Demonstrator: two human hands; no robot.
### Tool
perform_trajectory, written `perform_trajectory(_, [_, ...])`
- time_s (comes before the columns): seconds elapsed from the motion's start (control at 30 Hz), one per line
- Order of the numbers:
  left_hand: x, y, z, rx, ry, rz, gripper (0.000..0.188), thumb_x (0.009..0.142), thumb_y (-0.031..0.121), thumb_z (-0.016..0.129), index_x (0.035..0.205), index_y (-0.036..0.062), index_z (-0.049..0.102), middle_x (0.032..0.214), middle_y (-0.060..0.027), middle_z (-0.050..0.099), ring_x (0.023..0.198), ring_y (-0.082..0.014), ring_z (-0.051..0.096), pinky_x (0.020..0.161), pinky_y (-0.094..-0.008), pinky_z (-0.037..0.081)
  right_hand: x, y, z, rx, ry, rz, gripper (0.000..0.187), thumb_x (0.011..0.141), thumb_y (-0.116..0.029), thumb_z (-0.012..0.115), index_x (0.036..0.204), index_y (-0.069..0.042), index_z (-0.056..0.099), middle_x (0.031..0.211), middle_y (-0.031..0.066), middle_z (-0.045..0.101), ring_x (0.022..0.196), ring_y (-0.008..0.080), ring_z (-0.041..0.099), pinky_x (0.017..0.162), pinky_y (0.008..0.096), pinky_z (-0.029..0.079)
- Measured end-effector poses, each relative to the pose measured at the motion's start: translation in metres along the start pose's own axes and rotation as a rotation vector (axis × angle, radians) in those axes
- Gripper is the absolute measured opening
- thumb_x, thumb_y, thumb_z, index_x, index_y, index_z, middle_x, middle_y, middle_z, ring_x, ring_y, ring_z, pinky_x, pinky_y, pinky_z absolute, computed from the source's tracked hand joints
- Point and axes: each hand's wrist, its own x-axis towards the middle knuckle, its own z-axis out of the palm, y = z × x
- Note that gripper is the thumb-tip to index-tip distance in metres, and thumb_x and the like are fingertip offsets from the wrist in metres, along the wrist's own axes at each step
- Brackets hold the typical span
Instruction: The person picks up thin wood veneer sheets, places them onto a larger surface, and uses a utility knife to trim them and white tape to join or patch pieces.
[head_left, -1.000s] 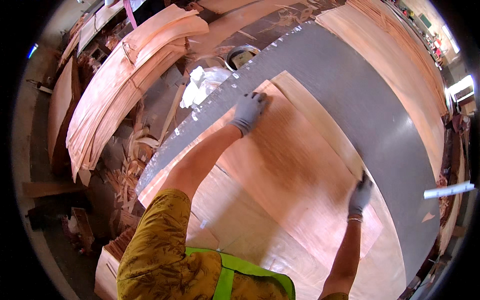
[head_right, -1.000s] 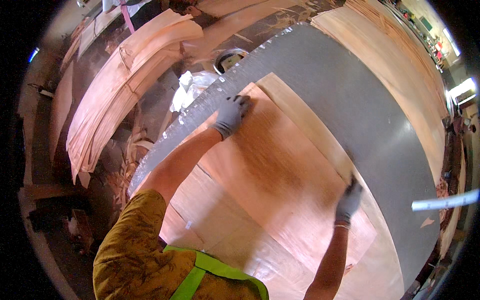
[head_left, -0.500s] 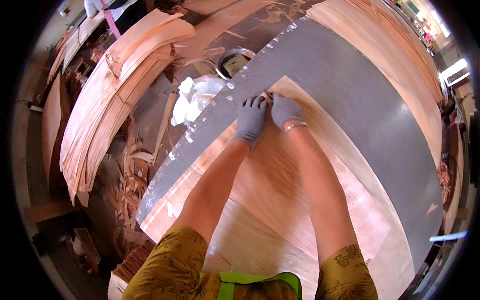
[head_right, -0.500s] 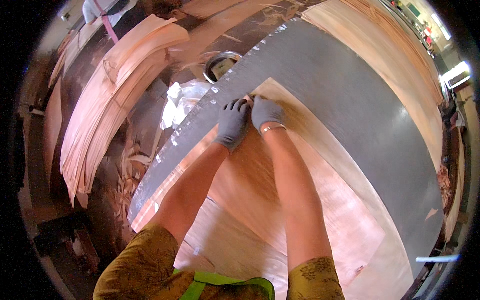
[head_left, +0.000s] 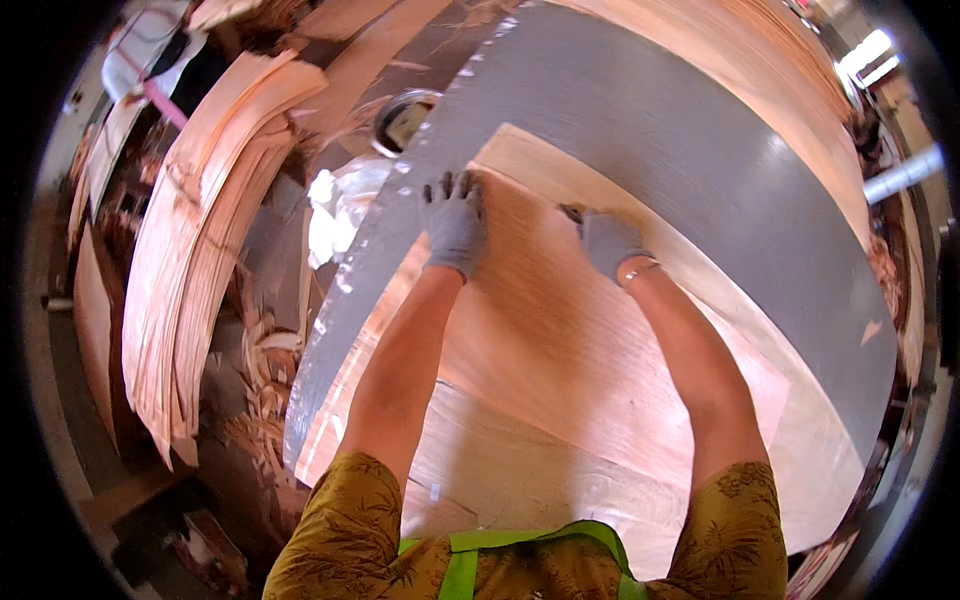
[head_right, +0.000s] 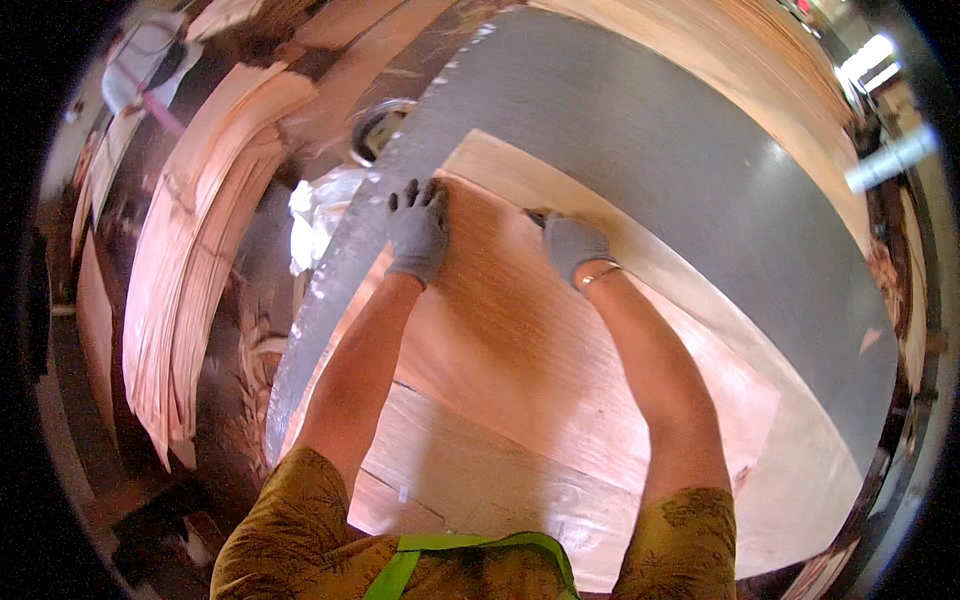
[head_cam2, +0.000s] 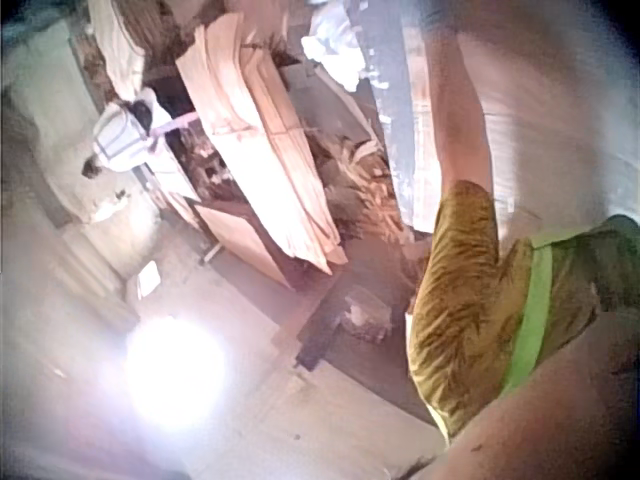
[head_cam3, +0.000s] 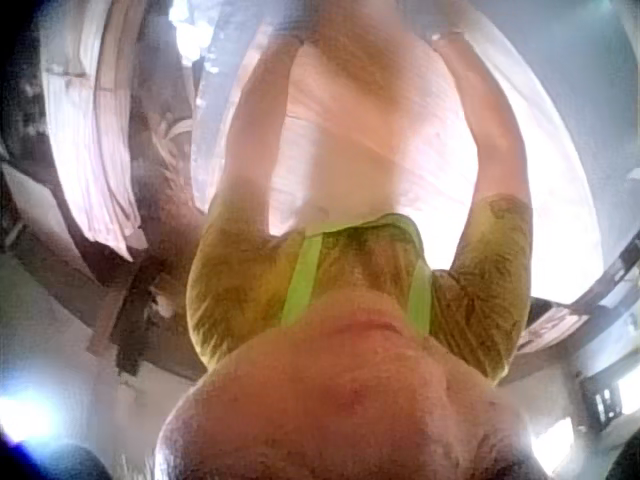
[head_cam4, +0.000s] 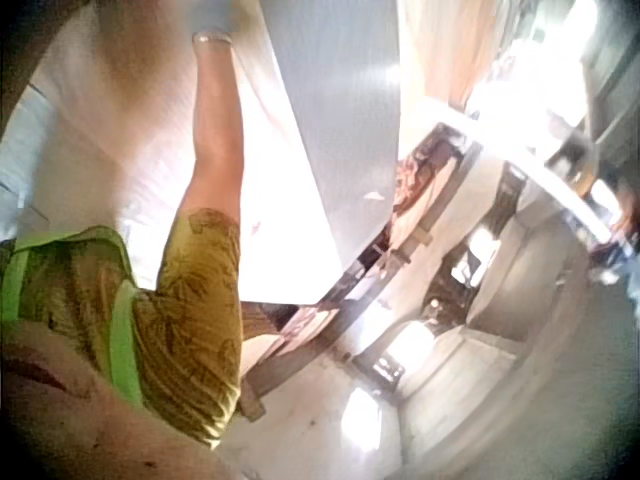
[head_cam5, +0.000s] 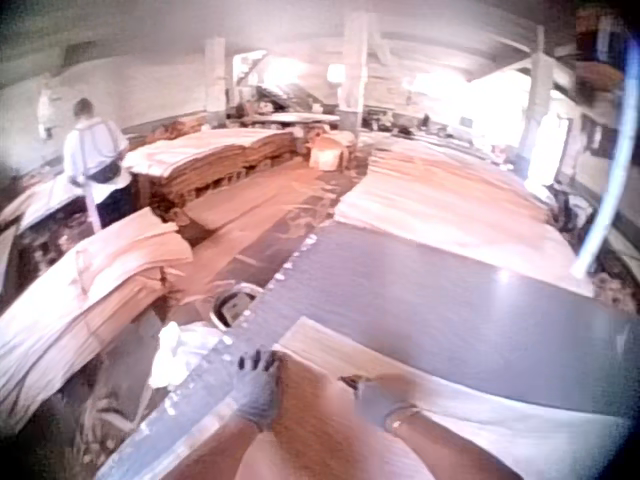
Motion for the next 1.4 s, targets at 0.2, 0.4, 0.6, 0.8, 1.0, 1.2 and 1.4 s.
perform_trajectory(0.2, [-0.004,0.107,-0.004,-0.426,-0.346,0.009,0.067,0.083,0.034,0.053,0.138,0.0050,0.028,0.139,-0.0139,0.037,0.130,-0.0288,0.031,0.108,-0.0452,0.017,0.007,0.012,0.027,0.043,0.200,-0.001,0.022,0.084,-0.015,0.045,0.089,-0.004,0.063,0.085,0.0200,0.065,0.077,0.0350,0.065,0.066,0.0456,0.051])
perform_trajectory(0.4, [-0.018,0.101,0.009,-0.003,-0.289,0.162,0.054,0.090,0.039,0.040,0.140,0.0186,0.033,0.146,-0.0156,0.025,0.135,-0.0319,0.022,0.110,-0.0456,0.013,-0.079,0.093,0.019,0.064,0.045,0.068,0.025,0.090,-0.022,0.041,0.102,-0.007,0.058,0.088,0.0150,0.066,0.079,0.0326,0.065,0.065,0.0458,0.049])
perform_trajectory(0.6, [-0.019,0.103,0.010,0.027,-0.274,0.186,0.052,0.090,0.038,0.040,0.139,0.0197,0.035,0.146,-0.0158,0.026,0.135,-0.0328,0.022,0.110,-0.0462,0.014,-0.216,0.226,0.028,0.027,0.002,0.286,0.037,0.094,-0.037,0.039,0.095,-0.006,0.058,0.075,0.0201,0.063,0.070,0.0362,0.063,0.062,0.0472,0.049])
perform_trajectory(0.8, [-0.021,0.101,0.009,0.040,-0.264,0.202,0.052,0.090,0.037,0.040,0.139,0.0177,0.035,0.145,-0.0156,0.027,0.135,-0.0331,0.022,0.109,-0.0462,0.015,-0.353,0.309,0.061,-0.079,-0.063,0.555,0.032,0.093,-0.029,0.040,0.123,-0.025,0.048,0.088,0.0160,0.065,0.077,0.0374,0.062,0.066,0.0486,0.049])
perform_trajectory(1.0, [-0.020,0.094,0.001,-0.031,-0.123,0.276,0.048,0.087,0.033,0.043,0.131,0.0136,0.043,0.135,-0.0142,0.039,0.124,-0.0313,0.036,0.099,-0.0473,0.028,-0.468,0.355,0.083,-0.201,-0.162,0.911,0.027,0.095,-0.027,0.033,0.106,-0.010,0.051,0.083,0.0166,0.065,0.075,0.0368,0.062,0.065,0.0492,0.048])
perform_trajectory(1.2, [-0.025,0.108,0.008,-0.171,-0.055,0.114,0.058,0.087,0.039,0.048,0.137,0.0109,0.034,0.143,-0.0166,0.028,0.132,-0.0323,0.026,0.108,-0.0504,0.015,-0.361,0.235,0.046,0.003,0.438,0.628,0.027,0.095,-0.025,0.038,0.114,-0.017,0.055,0.083,0.0164,0.063,0.067,0.0384,0.059,0.054,0.0476,0.044])
perform_trajectory(1.4, [-0.056,0.019,-0.039,-0.149,-0.186,0.055,0.029,0.080,0.020,0.052,0.106,0.0113,0.060,0.115,-0.0067,0.055,0.111,-0.0269,0.046,0.095,-0.0448,0.034,-0.207,0.051,0.031,0.191,0.321,0.182,0.018,0.091,-0.025,0.046,0.093,-0.009,0.053,0.070,0.0219,0.060,0.064,0.0424,0.057,0.052,0.0526,0.041])
